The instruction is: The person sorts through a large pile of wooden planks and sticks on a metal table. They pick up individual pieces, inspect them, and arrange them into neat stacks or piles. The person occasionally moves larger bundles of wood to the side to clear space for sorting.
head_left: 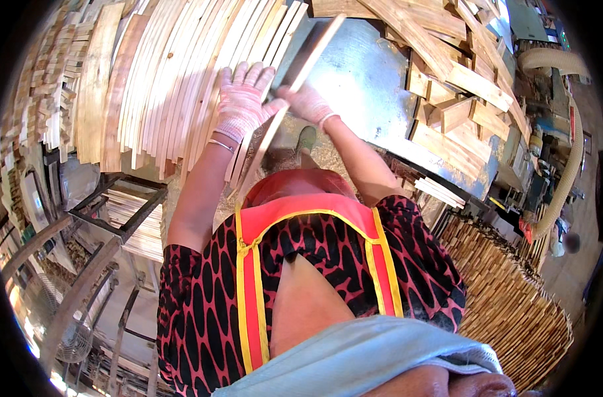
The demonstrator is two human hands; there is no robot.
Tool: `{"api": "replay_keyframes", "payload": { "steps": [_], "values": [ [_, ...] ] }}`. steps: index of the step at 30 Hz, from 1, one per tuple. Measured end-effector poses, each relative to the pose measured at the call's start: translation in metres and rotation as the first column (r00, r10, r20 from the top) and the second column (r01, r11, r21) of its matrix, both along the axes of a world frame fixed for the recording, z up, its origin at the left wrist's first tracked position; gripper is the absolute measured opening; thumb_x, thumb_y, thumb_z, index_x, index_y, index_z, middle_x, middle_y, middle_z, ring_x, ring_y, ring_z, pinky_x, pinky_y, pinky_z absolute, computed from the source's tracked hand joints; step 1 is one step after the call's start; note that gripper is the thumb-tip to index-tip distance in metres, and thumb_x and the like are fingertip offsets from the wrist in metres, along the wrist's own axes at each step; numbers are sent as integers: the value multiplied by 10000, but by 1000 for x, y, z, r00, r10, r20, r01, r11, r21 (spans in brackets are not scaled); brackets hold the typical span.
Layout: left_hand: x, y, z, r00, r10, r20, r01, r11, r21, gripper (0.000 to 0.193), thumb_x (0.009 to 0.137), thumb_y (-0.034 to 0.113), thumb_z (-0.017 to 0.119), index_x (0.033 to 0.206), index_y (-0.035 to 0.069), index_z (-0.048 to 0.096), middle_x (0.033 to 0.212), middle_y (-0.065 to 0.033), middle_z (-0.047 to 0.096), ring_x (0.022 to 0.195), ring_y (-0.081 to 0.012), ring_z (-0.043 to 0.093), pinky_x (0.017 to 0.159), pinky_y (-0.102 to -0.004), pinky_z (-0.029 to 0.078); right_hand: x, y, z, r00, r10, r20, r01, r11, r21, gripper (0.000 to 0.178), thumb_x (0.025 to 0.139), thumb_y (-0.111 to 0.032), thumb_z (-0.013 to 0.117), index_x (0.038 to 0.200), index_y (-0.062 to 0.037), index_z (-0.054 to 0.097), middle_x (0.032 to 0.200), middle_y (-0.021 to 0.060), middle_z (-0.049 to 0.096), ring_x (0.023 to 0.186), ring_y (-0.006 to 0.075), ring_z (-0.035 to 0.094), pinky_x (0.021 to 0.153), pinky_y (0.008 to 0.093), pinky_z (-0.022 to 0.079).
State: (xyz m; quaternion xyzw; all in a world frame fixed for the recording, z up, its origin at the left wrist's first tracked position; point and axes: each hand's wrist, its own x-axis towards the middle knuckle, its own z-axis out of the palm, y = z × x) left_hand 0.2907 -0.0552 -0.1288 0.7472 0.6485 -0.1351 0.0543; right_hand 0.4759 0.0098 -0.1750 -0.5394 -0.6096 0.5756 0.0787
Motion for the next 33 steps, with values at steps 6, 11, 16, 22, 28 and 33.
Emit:
{"api": "replay_keyframes", "payload": {
  "steps": [6, 11, 16, 22, 28, 33],
  "values": [
    [23, -1, 3, 990, 71, -118, -79, 995, -66, 723, 982, 520, 557, 1652, 297, 401, 1744, -55, 343, 1603, -337, 268, 1225, -720, 141, 46, 106, 46, 920, 52, 388, -188, 927, 323, 639, 885, -534, 780, 1253, -16, 718, 1287, 213, 744, 1214, 394, 694, 1070, 435, 540],
    [31, 11, 9, 990, 102, -100, -114, 987, -117, 737, 998, 499, 454, 1694, 283, 341, 1799, -55, 249, 1645, -335, 205, 1228, -733, 89, 160, 223, 36, 564, -480, 672, -524, 421, 740, 811, 838, -485, 824, 1471, -109, 483, 1329, 229, 681, 1180, 413, 692, 996, 505, 562],
    [25, 6, -6, 990, 94, -102, -102, 992, -74, 735, 1004, 535, 441, 1689, 285, 354, 1797, -52, 261, 1654, -324, 192, 1245, -716, 58, 155, 207, 85, 576, -106, 811, -420, 813, 404, 879, 821, -417, 858, 1551, -132, 462, 1340, 216, 692, 1197, 372, 705, 1047, 469, 543],
    [27, 7, -1, 990, 130, -55, -131, 991, -18, 689, 975, 434, 560, 1640, 311, 425, 1748, -35, 345, 1590, -345, 284, 1216, -735, 146, 157, 34, 70, 820, -454, -349, 454, 887, -86, 844, 902, -124, 779, 1648, -56, 389, 1259, 146, 720, 1030, 208, 708, 957, 343, 625],
    [23, 4, -11, 997, 68, -21, -66, 993, 94, 689, 969, 483, 580, 1623, 309, 449, 1699, -54, 403, 1548, -331, 334, 1164, -710, 216, 84, -96, -17, 730, -648, -216, 598, 759, -259, 318, 995, -104, 622, 1290, -18, 541, 955, 101, 672, 834, 202, 643, 721, 344, 593],
    [24, 9, 6, 993, 98, 70, -91, 991, -94, 837, 988, 705, 527, 1694, 292, 350, 1780, -35, 282, 1627, -323, 235, 1261, -681, 112, -14, -134, -5, 964, -268, -1, 258, 930, -261, 922, 957, -125, 691, 1660, 43, 120, 1196, 269, 665, 1055, 359, 687, 999, 432, 602]
  ]
}}
